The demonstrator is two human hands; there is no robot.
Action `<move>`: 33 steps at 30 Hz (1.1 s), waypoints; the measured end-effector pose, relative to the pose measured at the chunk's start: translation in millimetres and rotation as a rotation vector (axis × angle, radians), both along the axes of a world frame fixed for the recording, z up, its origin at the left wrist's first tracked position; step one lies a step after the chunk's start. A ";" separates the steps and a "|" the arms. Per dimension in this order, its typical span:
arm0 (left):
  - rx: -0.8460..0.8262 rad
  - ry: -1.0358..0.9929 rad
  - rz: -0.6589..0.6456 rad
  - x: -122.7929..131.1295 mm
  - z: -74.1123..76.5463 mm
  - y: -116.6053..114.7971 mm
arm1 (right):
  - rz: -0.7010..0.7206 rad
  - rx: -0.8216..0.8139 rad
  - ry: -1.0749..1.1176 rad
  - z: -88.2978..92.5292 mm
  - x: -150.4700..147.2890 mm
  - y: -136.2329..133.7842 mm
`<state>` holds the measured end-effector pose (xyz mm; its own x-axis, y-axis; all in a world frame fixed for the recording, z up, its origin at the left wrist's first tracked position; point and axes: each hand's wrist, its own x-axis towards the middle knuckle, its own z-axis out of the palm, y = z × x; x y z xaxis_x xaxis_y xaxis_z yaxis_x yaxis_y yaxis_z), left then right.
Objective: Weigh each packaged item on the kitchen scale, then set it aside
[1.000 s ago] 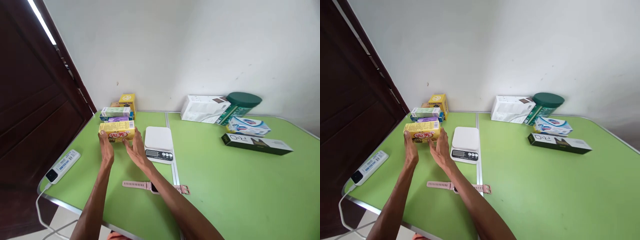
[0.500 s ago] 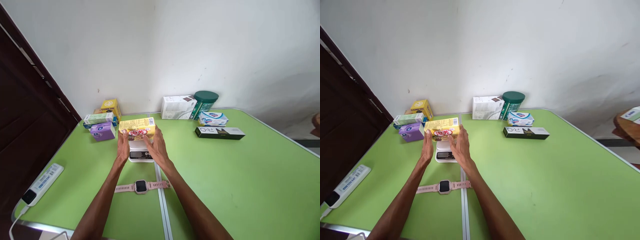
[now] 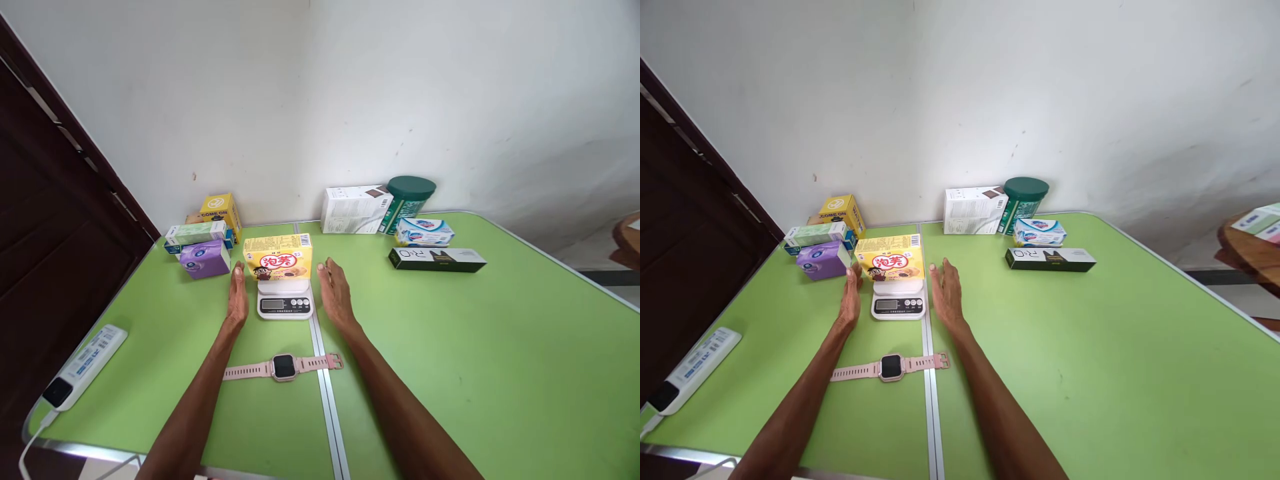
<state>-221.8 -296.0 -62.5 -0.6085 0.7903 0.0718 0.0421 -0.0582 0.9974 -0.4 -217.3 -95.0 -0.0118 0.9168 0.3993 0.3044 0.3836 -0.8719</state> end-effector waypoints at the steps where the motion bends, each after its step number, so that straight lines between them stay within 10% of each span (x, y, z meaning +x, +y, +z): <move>1: 0.007 -0.060 0.002 -1.8 -6.5 1.1 | -0.015 -0.032 0.024 -1.5 1.0 1.1; 33: 0.048 -0.089 -0.013 -8.7 -24.9 1.8 | -0.038 -0.025 0.006 8.8 3.4 -4.6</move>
<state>-230.6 -294.2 -87.5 -0.6035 0.7954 0.0557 -0.0478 -0.1058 0.9932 3.0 -221.9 -86.3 0.0259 0.9262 0.3762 0.3131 0.3499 -0.8829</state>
